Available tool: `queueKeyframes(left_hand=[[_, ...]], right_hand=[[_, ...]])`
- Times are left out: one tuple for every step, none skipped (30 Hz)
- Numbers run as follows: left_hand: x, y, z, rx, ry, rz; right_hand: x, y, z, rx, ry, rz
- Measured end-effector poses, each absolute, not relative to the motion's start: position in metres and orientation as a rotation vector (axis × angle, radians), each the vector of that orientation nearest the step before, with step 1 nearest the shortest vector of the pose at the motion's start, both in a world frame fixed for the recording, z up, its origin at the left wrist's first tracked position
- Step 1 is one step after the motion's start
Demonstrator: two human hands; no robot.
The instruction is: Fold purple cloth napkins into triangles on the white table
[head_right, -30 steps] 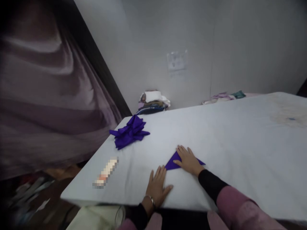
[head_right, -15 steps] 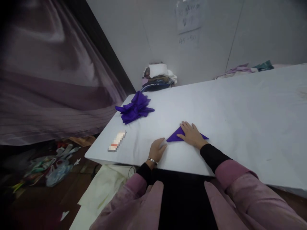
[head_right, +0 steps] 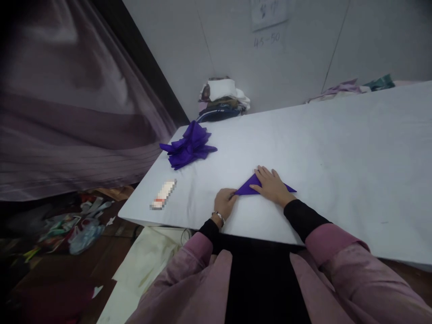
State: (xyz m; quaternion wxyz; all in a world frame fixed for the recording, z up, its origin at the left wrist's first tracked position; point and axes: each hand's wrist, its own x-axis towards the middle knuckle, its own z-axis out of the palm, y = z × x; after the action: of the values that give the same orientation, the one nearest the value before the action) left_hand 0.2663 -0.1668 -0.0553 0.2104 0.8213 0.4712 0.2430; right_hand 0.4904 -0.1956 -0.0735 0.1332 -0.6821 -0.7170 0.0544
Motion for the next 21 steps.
queueKeyframes(left_hand=[[0.2665,-0.1670,-0.0560,2.258,1.303,0.689],[0.2665,-0.1673,-0.0565,2.231,1.299,0.703],[0.2664,-0.1677,-0.0569,2.204,1.296,0.719],[0.2663,-0.1681,-0.0572,2.179,1.294,0.735],[0.2662,-0.1684,-0.0572,2.158,1.293,0.749],[0.2661,-0.1687,-0.0571,2.144,1.290,0.760],[0.2660,-0.1688,-0.0569,2.137,1.284,0.766],[0.2661,-0.1687,-0.0567,2.135,1.276,0.768],[0.2661,-0.1685,-0.0565,2.134,1.269,0.768],[0.2662,-0.1683,-0.0563,2.132,1.264,0.766],[0.2663,-0.1681,-0.0562,2.125,1.264,0.765],[0.2664,-0.1680,-0.0562,2.114,1.267,0.763],[0.2664,-0.1680,-0.0563,2.103,1.269,0.761],[0.2664,-0.1682,-0.0565,2.093,1.269,0.761],[0.2663,-0.1685,-0.0567,2.086,1.266,0.764],[0.2662,-0.1687,-0.0570,2.079,1.262,0.771],[0.2660,-0.1690,-0.0574,2.073,1.255,0.778],[0.2659,-0.1691,-0.0579,2.065,1.246,0.786],[0.2659,-0.1691,-0.0584,2.055,1.238,0.792],[0.2659,-0.1690,-0.0589,2.046,1.229,0.795],[0.2660,-0.1686,-0.0594,2.041,1.222,0.796]], right_hand=[[0.4905,-0.1956,-0.0733,-1.976,-2.079,0.157],[0.4906,-0.1957,-0.0730,-1.976,-2.081,0.154],[0.4906,-0.1959,-0.0727,-1.976,-2.084,0.151],[0.4906,-0.1960,-0.0723,-1.978,-2.088,0.147],[0.4905,-0.1961,-0.0720,-1.982,-2.093,0.144],[0.4905,-0.1962,-0.0718,-1.986,-2.098,0.143],[0.4906,-0.1962,-0.0717,-1.989,-2.101,0.143],[0.4907,-0.1962,-0.0719,-1.991,-2.102,0.144],[0.4910,-0.1962,-0.0724,-1.990,-2.101,0.146],[0.4913,-0.1961,-0.0731,-1.985,-2.100,0.149],[0.4917,-0.1960,-0.0740,-1.978,-2.099,0.151],[0.4922,-0.1959,-0.0749,-1.971,-2.098,0.153],[0.4926,-0.1958,-0.0758,-1.966,-2.097,0.153],[0.4931,-0.1957,-0.0766,-1.962,-2.099,0.152],[0.4935,-0.1957,-0.0771,-1.962,-2.099,0.149],[0.4937,-0.1958,-0.0773,-1.965,-2.099,0.145],[0.4939,-0.1960,-0.0772,-1.969,-2.100,0.143],[0.4939,-0.1961,-0.0768,-1.972,-2.101,0.143],[0.4937,-0.1964,-0.0762,-1.975,-2.103,0.144],[0.4935,-0.1966,-0.0755,-1.978,-2.104,0.145],[0.4933,-0.1967,-0.0749,-1.979,-2.106,0.145]])
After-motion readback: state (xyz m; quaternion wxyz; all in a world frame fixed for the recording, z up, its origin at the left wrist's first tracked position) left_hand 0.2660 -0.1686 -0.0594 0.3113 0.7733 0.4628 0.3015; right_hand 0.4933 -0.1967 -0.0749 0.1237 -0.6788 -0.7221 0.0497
